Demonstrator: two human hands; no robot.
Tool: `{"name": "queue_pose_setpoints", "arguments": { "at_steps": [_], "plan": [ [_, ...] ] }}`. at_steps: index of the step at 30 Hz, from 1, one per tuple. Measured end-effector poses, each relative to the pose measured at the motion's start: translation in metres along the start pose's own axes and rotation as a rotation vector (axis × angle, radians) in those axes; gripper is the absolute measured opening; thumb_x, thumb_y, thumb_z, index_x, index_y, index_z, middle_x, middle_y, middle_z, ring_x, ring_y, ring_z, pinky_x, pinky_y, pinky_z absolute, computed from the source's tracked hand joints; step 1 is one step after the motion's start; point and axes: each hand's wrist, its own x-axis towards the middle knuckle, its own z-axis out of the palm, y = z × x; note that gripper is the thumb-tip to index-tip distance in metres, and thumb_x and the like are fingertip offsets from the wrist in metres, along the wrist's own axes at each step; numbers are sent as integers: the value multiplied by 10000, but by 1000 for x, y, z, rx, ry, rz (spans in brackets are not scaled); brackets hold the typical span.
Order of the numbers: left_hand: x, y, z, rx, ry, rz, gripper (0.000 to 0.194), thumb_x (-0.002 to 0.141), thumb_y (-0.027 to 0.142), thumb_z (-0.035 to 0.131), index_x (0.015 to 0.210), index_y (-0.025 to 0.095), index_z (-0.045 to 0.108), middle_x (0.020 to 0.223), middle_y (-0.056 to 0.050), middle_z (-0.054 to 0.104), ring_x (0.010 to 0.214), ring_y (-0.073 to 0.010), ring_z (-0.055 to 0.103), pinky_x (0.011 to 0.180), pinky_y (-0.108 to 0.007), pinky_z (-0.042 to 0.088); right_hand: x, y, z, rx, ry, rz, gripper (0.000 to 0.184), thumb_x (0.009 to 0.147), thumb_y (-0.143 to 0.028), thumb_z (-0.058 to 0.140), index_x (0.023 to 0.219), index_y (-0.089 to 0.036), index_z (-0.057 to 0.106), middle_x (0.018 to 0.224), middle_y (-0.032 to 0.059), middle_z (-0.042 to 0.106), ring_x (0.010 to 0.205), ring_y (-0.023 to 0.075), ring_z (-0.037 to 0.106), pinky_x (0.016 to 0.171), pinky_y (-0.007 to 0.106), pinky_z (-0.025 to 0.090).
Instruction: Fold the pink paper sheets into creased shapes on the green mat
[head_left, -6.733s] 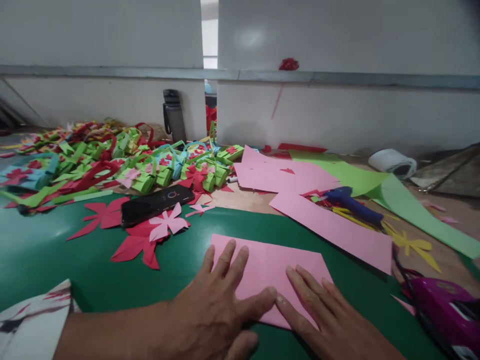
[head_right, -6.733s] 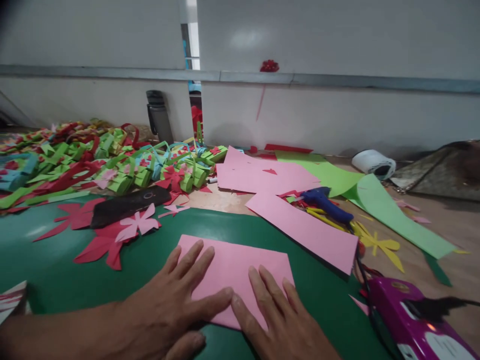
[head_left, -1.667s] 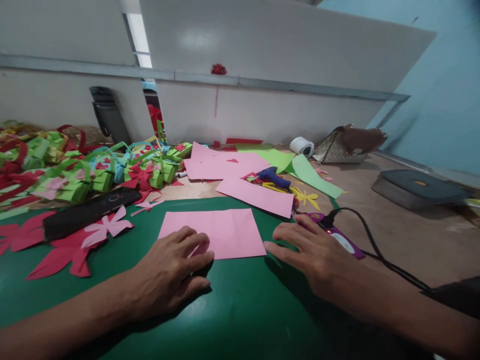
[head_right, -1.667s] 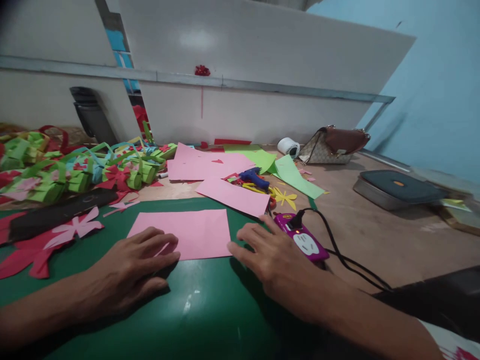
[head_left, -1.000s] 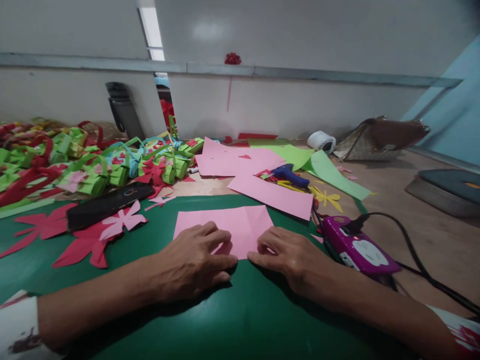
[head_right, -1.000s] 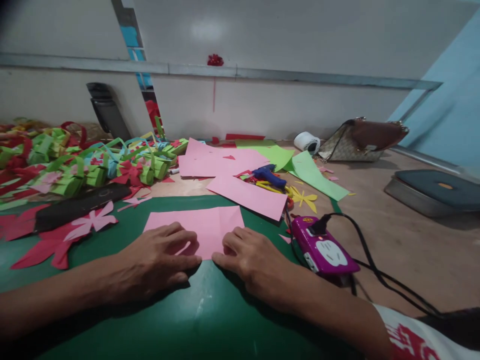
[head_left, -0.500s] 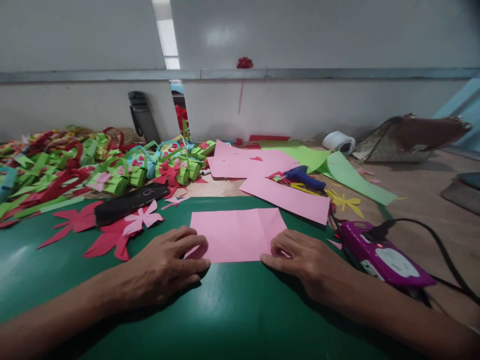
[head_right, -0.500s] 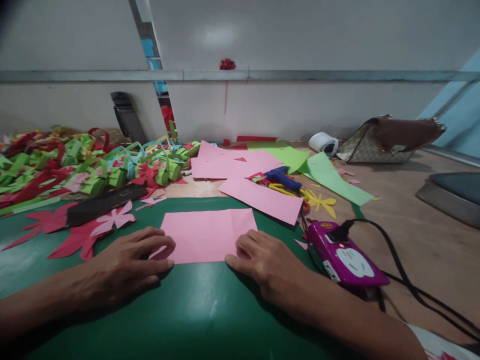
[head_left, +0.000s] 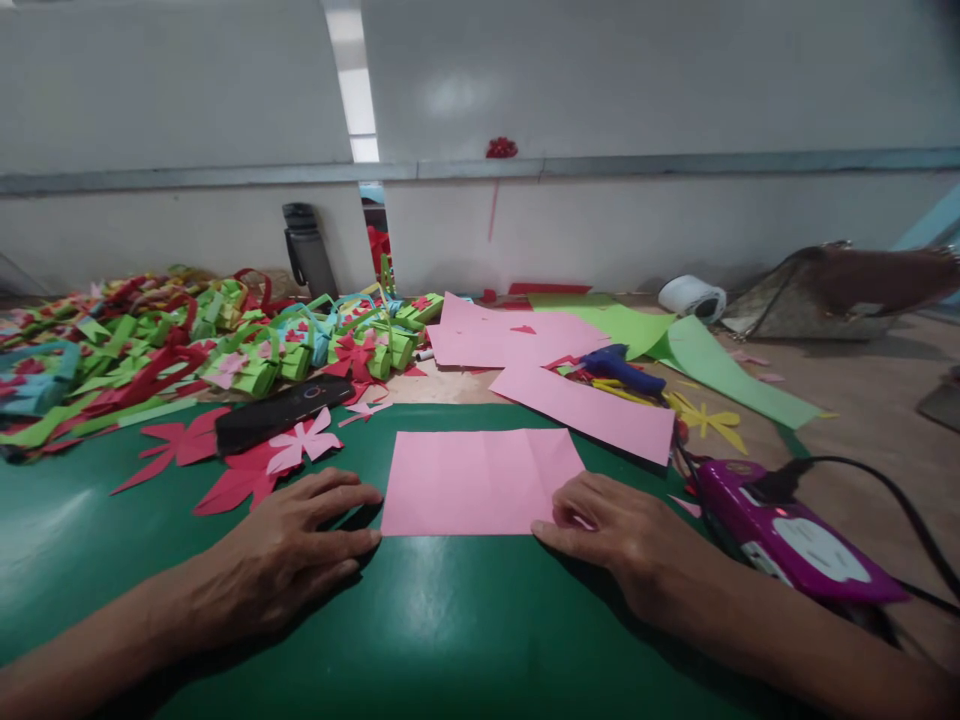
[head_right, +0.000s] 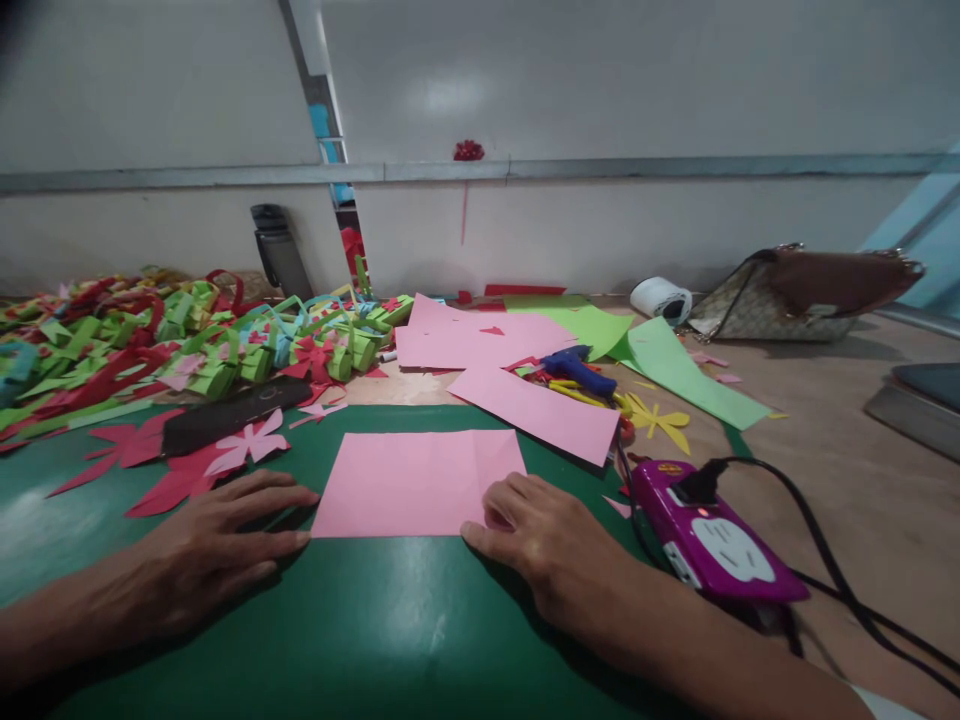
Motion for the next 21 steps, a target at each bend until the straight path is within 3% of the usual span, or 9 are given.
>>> {"name": "queue_pose_setpoints", "arguments": {
  "at_steps": [2,5,7,9,11,13,16,21],
  "plan": [
    [-1,1,-3,-49,23,-59,223,924,219,486,1046,283,661,1255,-46,592,1133,-246,536,943,-386,439,0,-2,1,0,15,3,400,865,12,388,1086,-208,637,873,66,568,787,201,512,653,319,415],
    [9,0,-7,-177,116,-350,246,929,336,472,1022,259,686,1144,-52,663,1069,-238,596,920,-352,467,2,-6,0,5,57,34,394,867,7,377,1069,-199,645,852,72,590,771,202,539,639,321,443],
    [25,-5,-7,-230,165,-541,346,924,427,448,1088,215,666,1077,-82,691,976,-248,639,829,-346,511,5,-7,-5,21,128,84,375,884,-28,391,1147,-176,615,921,96,626,825,215,576,694,350,490],
    [45,-12,-8,-240,172,-600,445,908,480,448,1176,170,621,1077,-114,691,892,-257,657,733,-345,530,8,-5,-13,30,220,159,374,902,-72,413,1239,-145,558,1066,128,645,956,230,599,819,387,513],
    [66,-19,-8,-244,160,-566,487,890,482,467,1229,153,587,1118,-132,674,873,-260,653,708,-351,527,13,1,-24,21,279,268,396,915,-120,427,1302,-126,511,1213,146,618,1111,241,573,950,417,479],
    [86,-24,-8,-252,139,-501,472,861,440,512,1233,159,587,1162,-133,654,947,-271,633,792,-379,511,18,10,-31,15,276,400,427,918,-162,429,1339,-124,488,1302,149,581,1211,251,528,1017,442,441],
    [106,-25,-5,-259,107,-385,439,794,374,593,1187,181,619,1124,-119,663,991,-282,609,844,-396,481,24,19,-34,43,224,565,469,905,-184,425,1367,-117,473,1354,160,547,1258,272,500,1037,475,421],
    [120,-23,9,-287,118,-198,350,792,305,598,1121,191,637,949,-83,660,828,-230,602,705,-320,474,32,18,-26,79,132,664,478,921,-179,399,1392,-115,448,1330,171,567,1229,279,529,1009,478,428]
  ]
}}
